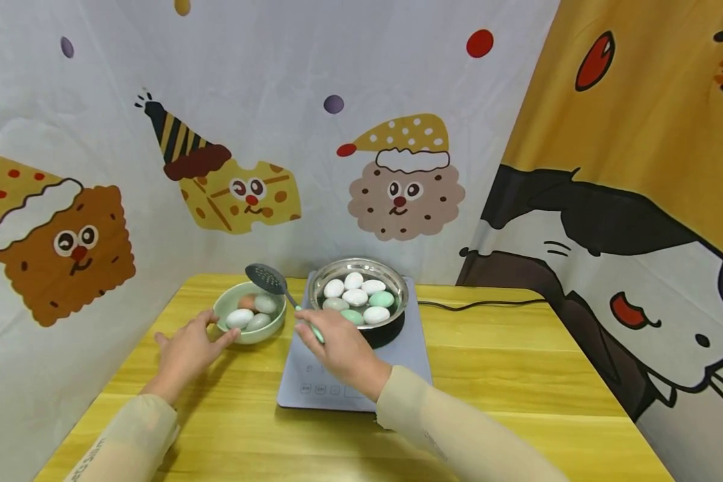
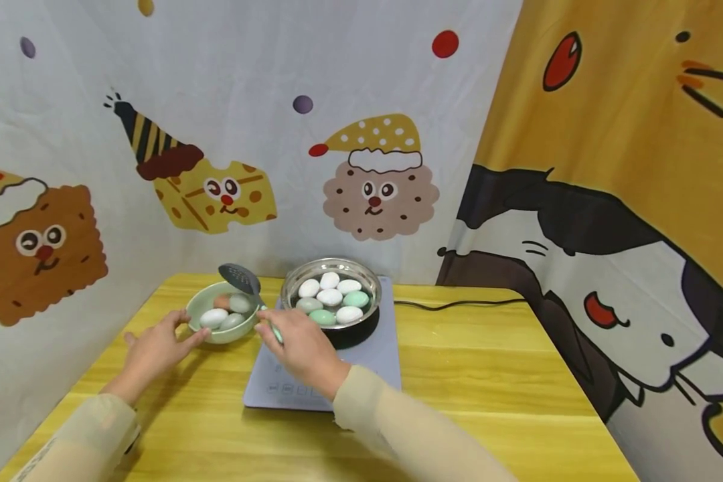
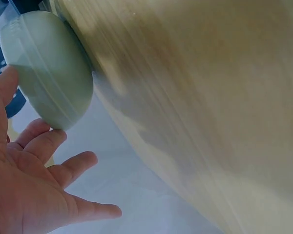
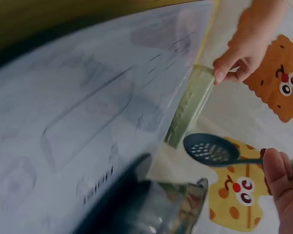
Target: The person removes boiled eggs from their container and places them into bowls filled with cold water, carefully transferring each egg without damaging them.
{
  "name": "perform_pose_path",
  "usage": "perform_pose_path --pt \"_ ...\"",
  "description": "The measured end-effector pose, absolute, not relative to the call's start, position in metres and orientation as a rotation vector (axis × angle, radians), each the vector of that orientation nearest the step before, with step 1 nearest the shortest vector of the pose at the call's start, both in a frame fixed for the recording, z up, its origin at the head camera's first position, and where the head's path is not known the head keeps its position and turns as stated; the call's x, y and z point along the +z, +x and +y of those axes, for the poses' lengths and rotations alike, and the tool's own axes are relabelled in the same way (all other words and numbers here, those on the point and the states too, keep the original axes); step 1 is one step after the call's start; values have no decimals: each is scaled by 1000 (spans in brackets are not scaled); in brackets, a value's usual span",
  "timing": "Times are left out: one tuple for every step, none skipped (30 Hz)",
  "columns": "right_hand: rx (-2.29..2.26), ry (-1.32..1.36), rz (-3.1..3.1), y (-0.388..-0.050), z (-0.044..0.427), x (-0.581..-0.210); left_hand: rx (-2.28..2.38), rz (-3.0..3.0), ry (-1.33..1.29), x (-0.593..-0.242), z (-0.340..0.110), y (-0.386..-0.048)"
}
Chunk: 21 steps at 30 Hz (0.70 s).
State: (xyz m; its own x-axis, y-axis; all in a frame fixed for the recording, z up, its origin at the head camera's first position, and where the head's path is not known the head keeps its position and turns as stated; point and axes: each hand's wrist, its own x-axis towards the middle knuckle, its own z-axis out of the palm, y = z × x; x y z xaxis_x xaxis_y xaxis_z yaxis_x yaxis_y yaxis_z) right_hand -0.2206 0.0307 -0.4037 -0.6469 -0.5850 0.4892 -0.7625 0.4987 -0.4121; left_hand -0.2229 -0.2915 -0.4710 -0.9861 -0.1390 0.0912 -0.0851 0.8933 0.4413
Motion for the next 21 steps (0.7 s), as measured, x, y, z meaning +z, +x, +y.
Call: perform_pose_path --pt "772 1199 -2409 -220 33 -404 -682 -2936 175 -471 -291 -223" --pt "673 1249 -2348 -218 37 -403 -685 -2935 175 -471 -291 -222" --pt "590 1287 -2279 -217 42 -402 -683 -2932 174 -472 -291 -223" --pt "515 1318 -2200 -217 48 -400 -684 -2932 174 -473 -291 -223" --pt "462 1342 -2121 -217 56 -398 -686 -2933 175 -473 -291 -223" --pt "423 1355 -2051 -217 64 -396 -684 -2933 176 -474 -291 -223" --pt "405 1366 -1989 -217 73 -393 -683 -2931 177 -475 -291 -223" --pt "393 1370 -1947 -217 84 -389 -682 -2929 176 -475 -290 -223" --pt "398 1364 -1930 -217 95 -385 -683 -2927 176 -476 -290 -223" --pt "414 1352 -1920 -216 107 -382 -686 -2925 177 -476 -290 -223" --pt "442 1331 -1933 -215 121 -379 -686 -2923 178 -477 -290 -222" --pt "472 1293 -1962 -213 134 -376 -686 -2921 177 -478 -290 -222" --pt "510 1247 -2001 -210 149 -374 -686 -2919 175 -478 -290 -222" --pt "550 1195 -2049 -206 163 -372 -688 -2917 173 -479 -291 -221" --pt "595 1141 -2090 -202 176 -371 -687 -2915 172 -479 -291 -221" --pt "638 1096 -2117 -199 188 -371 -688 -2912 170 -480 -291 -221" --pt "674 1057 -2139 -196 198 -371 -690 -2908 170 -480 -291 -222" --pt "711 1029 -2161 -193 207 -371 -693 -2904 168 -480 -292 -222" --pt "735 1015 -2178 -191 214 -371 -695 -2899 167 -481 -292 -222" --pt "750 1014 -2189 -189 220 -371 -698 -2896 165 -481 -292 -223" --pt "759 1021 -2195 -188 224 -371 -700 -2893 165 -481 -292 -223"
